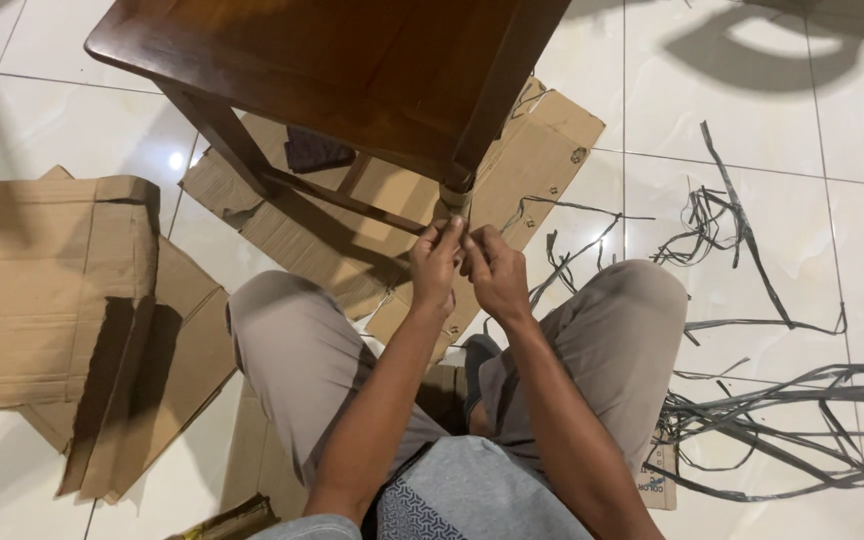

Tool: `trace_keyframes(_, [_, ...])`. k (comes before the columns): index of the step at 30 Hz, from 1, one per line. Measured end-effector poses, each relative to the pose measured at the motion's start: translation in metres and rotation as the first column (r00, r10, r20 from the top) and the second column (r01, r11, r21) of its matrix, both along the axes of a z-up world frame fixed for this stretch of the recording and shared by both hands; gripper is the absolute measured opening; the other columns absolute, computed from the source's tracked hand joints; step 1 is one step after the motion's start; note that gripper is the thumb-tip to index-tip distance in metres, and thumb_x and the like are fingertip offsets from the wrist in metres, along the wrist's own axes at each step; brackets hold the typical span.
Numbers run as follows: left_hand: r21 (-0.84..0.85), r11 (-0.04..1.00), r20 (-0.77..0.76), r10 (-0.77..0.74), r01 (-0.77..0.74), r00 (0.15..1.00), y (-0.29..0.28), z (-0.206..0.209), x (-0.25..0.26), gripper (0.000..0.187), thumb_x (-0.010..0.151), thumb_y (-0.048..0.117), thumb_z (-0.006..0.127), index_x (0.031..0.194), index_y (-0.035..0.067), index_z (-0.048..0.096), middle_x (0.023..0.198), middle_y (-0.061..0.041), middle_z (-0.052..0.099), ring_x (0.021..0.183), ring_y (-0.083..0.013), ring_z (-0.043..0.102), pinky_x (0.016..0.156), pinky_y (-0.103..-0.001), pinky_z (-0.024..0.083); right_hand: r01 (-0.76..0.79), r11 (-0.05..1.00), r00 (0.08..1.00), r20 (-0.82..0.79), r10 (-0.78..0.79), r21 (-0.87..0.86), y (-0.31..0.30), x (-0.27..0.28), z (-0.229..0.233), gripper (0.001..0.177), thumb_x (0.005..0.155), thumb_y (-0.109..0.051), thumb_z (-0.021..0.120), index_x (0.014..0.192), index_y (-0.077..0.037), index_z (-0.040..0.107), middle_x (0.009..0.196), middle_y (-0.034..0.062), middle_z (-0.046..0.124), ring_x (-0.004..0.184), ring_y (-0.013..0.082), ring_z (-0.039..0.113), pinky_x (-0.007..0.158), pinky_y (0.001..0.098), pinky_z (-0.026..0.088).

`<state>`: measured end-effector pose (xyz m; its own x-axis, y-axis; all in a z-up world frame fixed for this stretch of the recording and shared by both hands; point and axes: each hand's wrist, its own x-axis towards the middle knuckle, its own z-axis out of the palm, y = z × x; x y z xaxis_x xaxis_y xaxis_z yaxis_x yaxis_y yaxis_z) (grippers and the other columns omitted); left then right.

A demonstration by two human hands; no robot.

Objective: Wrapping the legs of a wooden stool with plastic strips for protection.

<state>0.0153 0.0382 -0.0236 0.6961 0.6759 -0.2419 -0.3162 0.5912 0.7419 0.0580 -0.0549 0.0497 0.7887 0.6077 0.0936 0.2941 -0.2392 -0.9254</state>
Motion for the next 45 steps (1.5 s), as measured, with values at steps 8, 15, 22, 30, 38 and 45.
trace_keyframes(8, [0.02, 0.997, 0.01, 0.073, -0.073, 0.997, 0.003, 0.011, -0.006, 0.01, 0.098, 0.014, 0.071, 0.097, 0.004, 0.072, 0.085, 0.0, 0.067, 0.073, -0.0071, 0.06, 0.067, -0.025, 0.05, -0.064, 0.996, 0.998, -0.011, 0.063, -0.055, -0.004, -0.001, 0.002, 0.018, 0.105, -0.017, 0.058, 0.096, -0.003, 0.065, 0.064, 0.0049, 0.064, 0.056, 0.0105, 0.057, 0.052, 0.0313, 0.045])
trace_keyframes(15, [-0.035, 0.999, -0.067, 0.025, -0.027, 0.997, 0.012, 0.015, -0.019, 0.008, 0.096, 0.014, 0.075, 0.099, 0.006, 0.073, 0.085, -0.001, 0.068, 0.074, -0.0091, 0.058, 0.068, -0.025, 0.048, -0.067, 0.997, 0.998, -0.024, 0.066, -0.04, -0.005, 0.004, -0.003, 0.02, 0.103, -0.018, 0.062, 0.093, -0.001, 0.065, 0.063, 0.0047, 0.063, 0.056, 0.0088, 0.056, 0.052, 0.0308, 0.043])
trace_keyframes(22, [-0.151, 0.98, -0.016, -0.135, 0.131, 0.991, 0.012, 0.026, -0.021, 0.01, 0.095, 0.02, 0.072, 0.097, 0.01, 0.072, 0.086, 0.002, 0.07, 0.083, -0.0111, 0.065, 0.075, -0.03, 0.053, -0.088, 0.995, 0.996, -0.008, 0.087, -0.054, -0.007, 0.005, -0.008, 0.019, 0.101, -0.017, 0.063, 0.099, 0.001, 0.067, 0.068, 0.0071, 0.065, 0.06, 0.0108, 0.06, 0.055, 0.0311, 0.047])
trace_keyframes(30, [-0.037, 0.995, 0.014, -0.087, 0.088, 0.996, 0.013, -0.006, -0.01, 0.009, 0.094, 0.009, 0.074, 0.099, 0.002, 0.076, 0.092, -0.004, 0.075, 0.082, -0.0116, 0.067, 0.078, -0.027, 0.055, -0.083, 0.95, 0.98, 0.147, 0.132, -0.301, -0.014, 0.023, 0.003, 0.021, 0.099, -0.019, 0.067, 0.109, -0.001, 0.075, 0.091, 0.0152, 0.075, 0.075, 0.0206, 0.073, 0.066, 0.0349, 0.055])
trace_keyframes(38, [0.214, 0.976, -0.221, 0.021, 0.027, 0.975, 0.01, 0.005, -0.014, 0.017, 0.097, 0.006, 0.067, 0.107, -0.004, 0.077, 0.089, -0.003, 0.072, 0.077, -0.0084, 0.06, 0.067, -0.025, 0.048, -0.061, 0.945, 0.959, 0.244, 0.145, -0.321, 0.027, 0.038, 0.026, 0.023, 0.096, -0.023, 0.072, 0.106, -0.002, 0.077, 0.097, 0.0142, 0.071, 0.083, 0.0275, 0.072, 0.073, 0.0394, 0.056])
trace_keyframes(45, [0.289, 0.95, -0.312, -0.022, 0.117, 0.95, 0.019, 0.012, -0.02, 0.022, 0.094, 0.005, 0.068, 0.113, -0.005, 0.075, 0.093, -0.003, 0.075, 0.078, -0.0073, 0.063, 0.069, -0.024, 0.051, -0.092, 0.974, 0.962, 0.235, 0.141, -0.207, 0.027, 0.046, 0.002, 0.023, 0.095, -0.021, 0.072, 0.101, 0.001, 0.074, 0.092, 0.0162, 0.068, 0.078, 0.0283, 0.068, 0.068, 0.0394, 0.053])
